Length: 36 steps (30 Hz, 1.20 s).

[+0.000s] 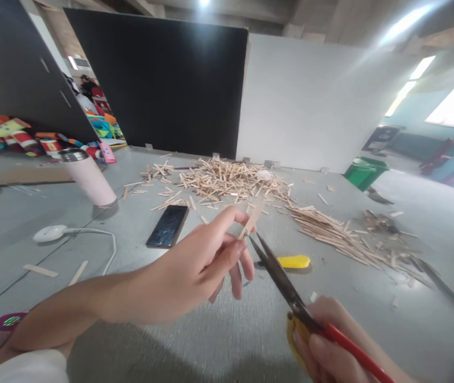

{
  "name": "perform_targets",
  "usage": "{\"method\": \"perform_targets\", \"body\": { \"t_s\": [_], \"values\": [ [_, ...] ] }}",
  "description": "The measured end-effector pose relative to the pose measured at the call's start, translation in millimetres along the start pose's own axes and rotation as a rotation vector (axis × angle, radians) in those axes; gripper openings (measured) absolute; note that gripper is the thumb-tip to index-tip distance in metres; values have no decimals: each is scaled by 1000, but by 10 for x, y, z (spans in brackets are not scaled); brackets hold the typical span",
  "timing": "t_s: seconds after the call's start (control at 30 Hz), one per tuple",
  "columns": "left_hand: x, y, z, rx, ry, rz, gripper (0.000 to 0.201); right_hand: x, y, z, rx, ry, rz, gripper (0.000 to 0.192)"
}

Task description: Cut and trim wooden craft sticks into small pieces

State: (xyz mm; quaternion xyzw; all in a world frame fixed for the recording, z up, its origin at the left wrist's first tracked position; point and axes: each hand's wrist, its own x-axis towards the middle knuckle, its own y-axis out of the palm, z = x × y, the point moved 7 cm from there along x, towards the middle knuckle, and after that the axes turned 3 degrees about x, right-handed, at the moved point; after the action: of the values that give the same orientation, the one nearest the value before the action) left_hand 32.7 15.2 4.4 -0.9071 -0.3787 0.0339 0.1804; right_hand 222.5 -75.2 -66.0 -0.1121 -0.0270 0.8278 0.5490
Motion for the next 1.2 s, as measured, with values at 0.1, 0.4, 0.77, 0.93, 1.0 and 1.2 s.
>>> {"method": "perform_targets", "body": {
  "t_s": [0.1, 0.4, 0.77, 0.93, 1.0, 1.2],
  "values": [
    [1, -2, -7, 17, 0, 2, 22, 25, -12, -28, 2, -17, 7, 64],
    [13, -101, -29, 175, 41, -89, 21, 27, -107, -102, -36, 109, -39, 57],
    [360, -419, 77, 326, 38, -167, 18, 815, -1458, -93, -1175, 222, -525, 43],
    [576, -54, 440, 72, 37, 17, 28, 925, -1863, -446, -1306, 308, -435, 43],
    [625, 74, 587, 0, 53, 39, 29, 923, -1843, -515, -1339, 287, -401, 36],
    [737, 180, 967, -14, 17, -30, 26, 795, -1114, -455, -1371, -60, -258, 22]
  ]
}}
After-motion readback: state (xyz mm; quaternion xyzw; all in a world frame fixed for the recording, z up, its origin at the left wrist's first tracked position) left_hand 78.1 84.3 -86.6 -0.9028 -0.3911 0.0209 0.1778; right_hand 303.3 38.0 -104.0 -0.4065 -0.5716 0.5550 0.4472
